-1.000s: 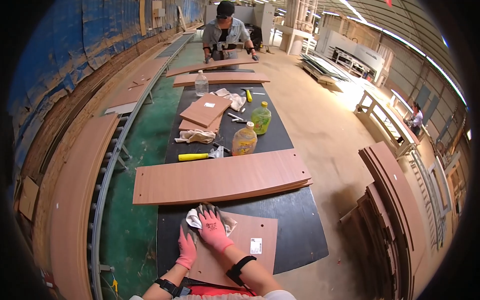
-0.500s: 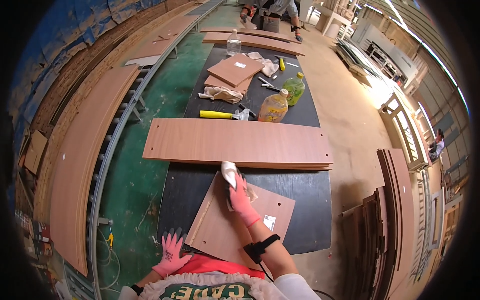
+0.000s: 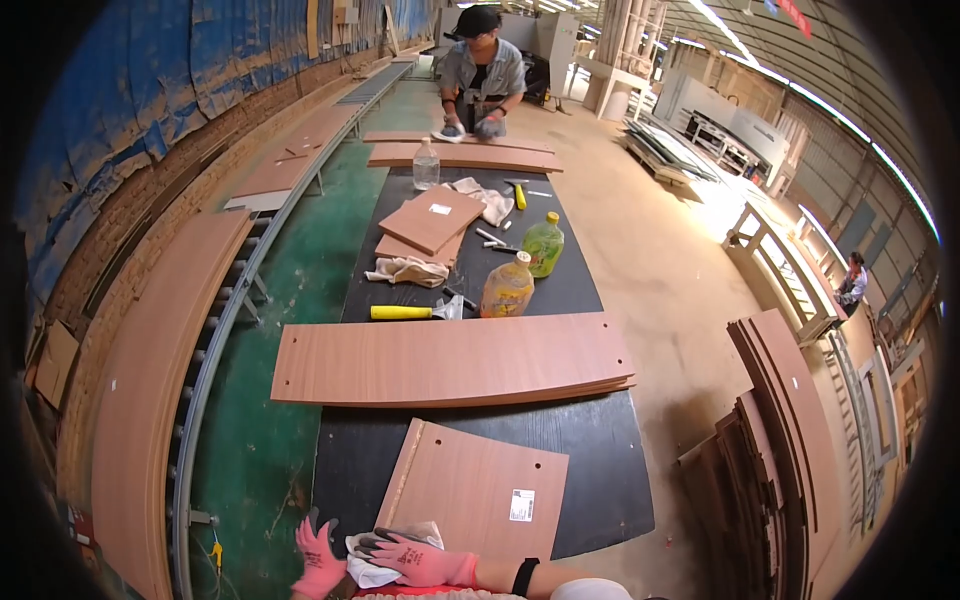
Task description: Wiping down and cleaning the surfaces of manufactured wood panels using a cloth and scraper tool.
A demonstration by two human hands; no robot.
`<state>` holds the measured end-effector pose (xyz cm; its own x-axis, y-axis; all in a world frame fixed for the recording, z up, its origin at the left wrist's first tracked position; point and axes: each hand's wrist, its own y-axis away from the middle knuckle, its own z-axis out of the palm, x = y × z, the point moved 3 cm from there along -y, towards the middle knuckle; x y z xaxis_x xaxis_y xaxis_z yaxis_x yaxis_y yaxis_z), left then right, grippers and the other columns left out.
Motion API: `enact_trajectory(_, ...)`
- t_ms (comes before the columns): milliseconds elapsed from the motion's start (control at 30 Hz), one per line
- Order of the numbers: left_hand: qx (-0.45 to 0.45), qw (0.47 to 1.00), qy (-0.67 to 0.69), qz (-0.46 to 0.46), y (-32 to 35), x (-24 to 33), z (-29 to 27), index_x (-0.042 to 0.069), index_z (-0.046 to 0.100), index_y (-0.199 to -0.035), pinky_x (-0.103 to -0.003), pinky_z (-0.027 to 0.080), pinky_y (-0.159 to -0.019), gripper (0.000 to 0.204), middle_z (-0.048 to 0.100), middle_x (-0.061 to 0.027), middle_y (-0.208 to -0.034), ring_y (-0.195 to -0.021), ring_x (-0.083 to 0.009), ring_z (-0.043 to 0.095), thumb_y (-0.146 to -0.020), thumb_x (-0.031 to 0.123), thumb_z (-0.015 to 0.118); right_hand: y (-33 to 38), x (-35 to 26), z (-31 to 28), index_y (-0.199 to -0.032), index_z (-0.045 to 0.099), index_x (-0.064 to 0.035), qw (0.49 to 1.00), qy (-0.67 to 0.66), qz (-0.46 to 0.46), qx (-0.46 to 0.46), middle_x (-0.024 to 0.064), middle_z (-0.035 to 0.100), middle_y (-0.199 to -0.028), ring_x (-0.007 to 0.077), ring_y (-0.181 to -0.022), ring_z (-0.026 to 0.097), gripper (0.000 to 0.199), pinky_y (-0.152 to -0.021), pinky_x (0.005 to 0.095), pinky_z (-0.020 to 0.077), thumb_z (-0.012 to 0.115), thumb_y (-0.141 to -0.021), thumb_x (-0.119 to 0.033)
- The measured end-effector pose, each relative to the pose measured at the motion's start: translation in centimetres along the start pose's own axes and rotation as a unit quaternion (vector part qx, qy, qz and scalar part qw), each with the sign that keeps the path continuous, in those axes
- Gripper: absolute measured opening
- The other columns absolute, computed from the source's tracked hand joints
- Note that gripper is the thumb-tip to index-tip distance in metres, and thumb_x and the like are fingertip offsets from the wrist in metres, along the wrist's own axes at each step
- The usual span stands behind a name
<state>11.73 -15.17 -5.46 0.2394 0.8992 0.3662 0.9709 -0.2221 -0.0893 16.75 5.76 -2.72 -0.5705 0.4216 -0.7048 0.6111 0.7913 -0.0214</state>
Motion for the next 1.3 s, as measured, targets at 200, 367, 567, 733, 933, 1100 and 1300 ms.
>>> enact_trajectory(200,-0.019,0.972,0.139,0.188,-9.2,2.5,-9.0,0.007,0.052,-0.114,-0.048,0.027,-0.102,0.049,0.045,-0.0165,-0.123,-0.116,-0.0349,0.04,-0.067,0.015,0.064,-0.4,0.9,-4.7,-0.131,0.036,-0.0008,0.984,0.116,0.12,0.054,0.0165,0.041,-0.131,0.0327,-0.128,0.031,0.065,-0.108,0.0476,0.0192,0.061,-0.076,-0.023)
enact_trajectory(367,-0.184,0.861,0.161,0.446,-14.0,15.7,-4.6,0.006,0.051,-0.119,-0.05,0.027,-0.102,0.044,0.047,-0.015,-0.126,-0.118,-0.0358,0.04,-0.078,0.022,0.057,-1.3,0.0,-3.7,-0.129,0.039,-0.0022,0.981,0.136,0.128,0.061,0.0156,0.042,-0.129,0.0324,-0.128,0.03,0.063,-0.108,0.0474,0.0183,0.062,-0.074,-0.023)
enact_trajectory(567,-0.123,0.842,-0.051,0.523,-14.9,21.5,3.4,0.012,0.044,-0.129,-0.052,0.016,-0.106,0.052,0.039,-0.0131,-0.137,-0.129,-0.0315,0.03,-0.084,0.038,0.047,0.3,-2.7,0.2,-0.124,0.044,-0.0036,0.991,0.101,0.086,0.011,0.0157,0.044,-0.126,0.0299,-0.127,0.032,0.057,-0.111,0.0477,0.0126,0.06,-0.073,-0.023)
enact_trajectory(733,-0.146,0.844,-0.008,0.517,-14.6,21.6,2.6,0.006,0.048,-0.124,-0.053,0.014,-0.106,0.054,0.039,-0.0198,-0.131,-0.125,-0.0378,0.03,-0.077,0.032,0.055,4.5,-3.9,2.7,-0.122,0.05,-0.0112,0.959,0.061,0.1,0.257,0.0137,0.045,-0.132,0.0257,-0.13,0.032,0.048,-0.109,0.0453,0.0172,0.042,-0.091,-0.047)
enact_trajectory(933,-0.191,0.845,-0.028,0.498,-14.8,20.2,4.5,-0.003,0.047,-0.121,-0.056,0.012,-0.107,0.057,0.039,-0.0247,-0.129,-0.124,-0.041,0.03,-0.075,0.029,0.058,15.3,-7.8,6.7,-0.127,0.044,-0.004,0.841,0.003,0.456,0.292,0.0165,0.038,-0.135,0.0319,-0.132,0.027,0.048,-0.11,0.0479,0.014,0.053,-0.081,-0.017)
enact_trajectory(1100,-0.171,0.829,-0.042,0.53,-13.9,20.8,5.2,-0.004,0.045,-0.122,-0.056,0.013,-0.106,0.057,0.037,-0.0259,-0.131,-0.126,-0.0411,0.028,-0.076,0.027,0.058,15.3,-9.4,6.1,-0.124,0.046,-0.0038,0.732,0.043,0.517,0.442,0.0177,0.042,-0.132,0.0334,-0.13,0.03,0.044,-0.11,0.0481,0.015,0.052,-0.082,-0.012)
enact_trajectory(1300,-0.22,0.846,-0.066,0.482,-14.1,20.2,4.3,-0.004,0.042,-0.126,-0.054,0.012,-0.107,0.057,0.033,-0.0261,-0.135,-0.127,-0.041,0.027,-0.078,0.023,0.055,7.0,-6.0,4.8,-0.118,0.05,-0.0014,0.853,0.106,0.289,0.421,0.0206,0.046,-0.124,0.0332,-0.125,0.036,0.043,-0.111,0.0458,0.0136,0.054,-0.079,-0.018)
